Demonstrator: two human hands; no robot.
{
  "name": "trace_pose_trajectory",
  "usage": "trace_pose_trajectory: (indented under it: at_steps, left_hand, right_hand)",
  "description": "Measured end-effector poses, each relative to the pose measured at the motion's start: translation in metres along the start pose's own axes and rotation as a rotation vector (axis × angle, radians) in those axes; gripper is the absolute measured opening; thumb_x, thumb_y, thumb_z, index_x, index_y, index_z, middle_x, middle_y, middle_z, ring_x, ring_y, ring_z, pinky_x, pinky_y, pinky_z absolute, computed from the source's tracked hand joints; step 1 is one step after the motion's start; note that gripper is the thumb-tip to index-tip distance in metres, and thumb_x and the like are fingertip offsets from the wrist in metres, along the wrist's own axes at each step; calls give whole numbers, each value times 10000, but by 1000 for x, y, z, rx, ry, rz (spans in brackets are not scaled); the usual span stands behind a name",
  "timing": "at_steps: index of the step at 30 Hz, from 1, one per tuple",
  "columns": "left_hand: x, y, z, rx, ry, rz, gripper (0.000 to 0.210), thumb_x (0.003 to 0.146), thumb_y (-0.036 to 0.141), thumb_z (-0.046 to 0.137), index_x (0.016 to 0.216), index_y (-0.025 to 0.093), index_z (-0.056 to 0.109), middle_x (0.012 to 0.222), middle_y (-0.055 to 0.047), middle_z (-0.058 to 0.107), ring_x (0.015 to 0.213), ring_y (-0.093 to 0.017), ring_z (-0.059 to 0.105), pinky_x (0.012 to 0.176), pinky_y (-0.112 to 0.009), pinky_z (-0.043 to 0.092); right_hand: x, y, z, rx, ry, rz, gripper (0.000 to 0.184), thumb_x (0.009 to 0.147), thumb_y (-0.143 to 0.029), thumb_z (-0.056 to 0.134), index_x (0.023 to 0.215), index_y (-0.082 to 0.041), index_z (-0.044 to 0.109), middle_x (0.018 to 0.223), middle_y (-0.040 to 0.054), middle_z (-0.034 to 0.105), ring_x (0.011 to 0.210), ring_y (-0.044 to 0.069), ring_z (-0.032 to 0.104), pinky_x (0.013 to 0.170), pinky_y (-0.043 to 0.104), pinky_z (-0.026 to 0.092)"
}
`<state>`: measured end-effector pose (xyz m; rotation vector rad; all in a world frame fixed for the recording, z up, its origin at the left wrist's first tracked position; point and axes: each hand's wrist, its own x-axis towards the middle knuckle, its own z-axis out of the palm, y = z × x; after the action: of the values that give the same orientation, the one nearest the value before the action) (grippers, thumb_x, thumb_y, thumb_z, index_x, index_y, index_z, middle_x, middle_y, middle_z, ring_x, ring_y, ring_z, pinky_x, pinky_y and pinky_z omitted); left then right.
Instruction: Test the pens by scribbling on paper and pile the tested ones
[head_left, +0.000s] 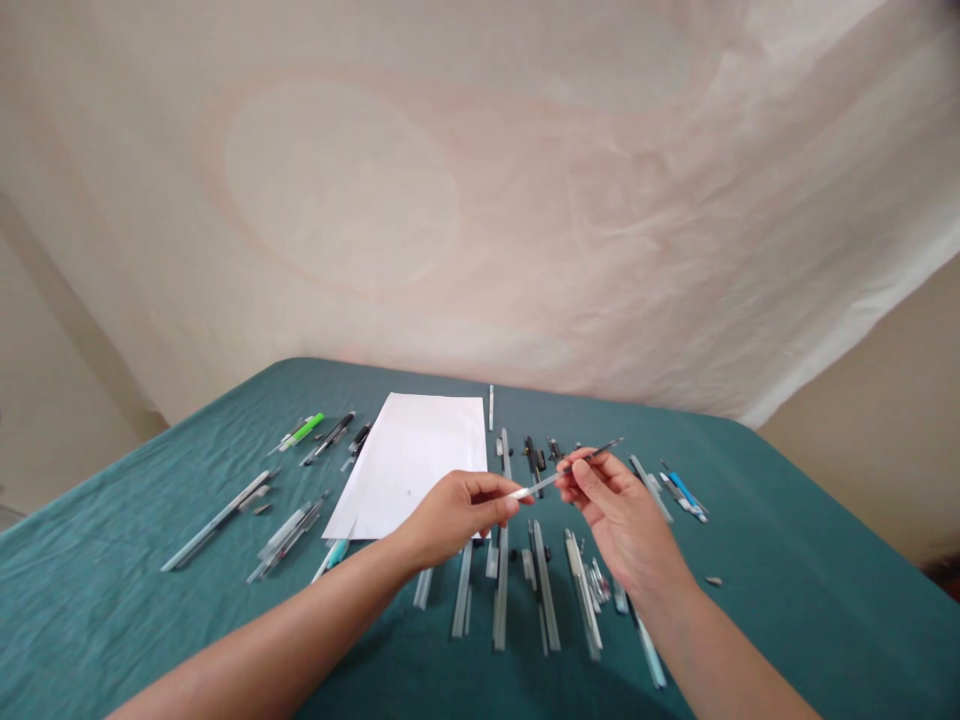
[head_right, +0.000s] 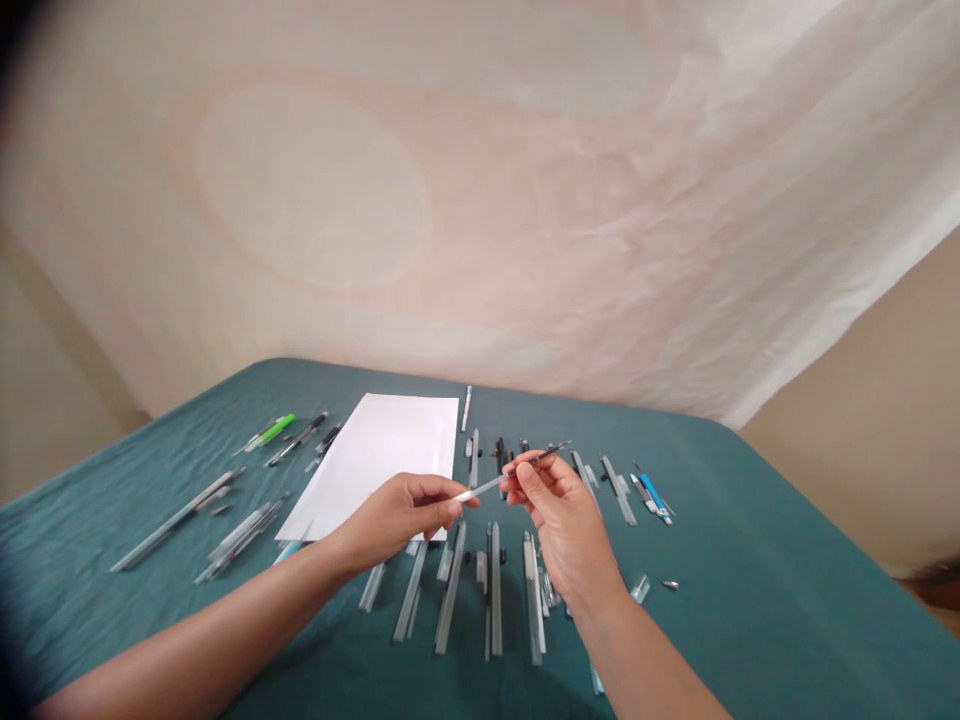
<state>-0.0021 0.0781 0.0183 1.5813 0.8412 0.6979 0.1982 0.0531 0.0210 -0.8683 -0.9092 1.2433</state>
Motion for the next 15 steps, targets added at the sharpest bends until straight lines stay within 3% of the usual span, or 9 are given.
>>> trace_pose_trajectory:
  at_steps: [15]
  left_hand:
    - [-3,4,0,-87,-92,8,388,804,455,564,1009,143,672,626,2,526,561,-89,441,516,-191,324]
  right_hand:
    - [4,4,-5,76,-15,104,201,703,-318,745,829,-198,644,852,15,637,700,117,574,638,250,472]
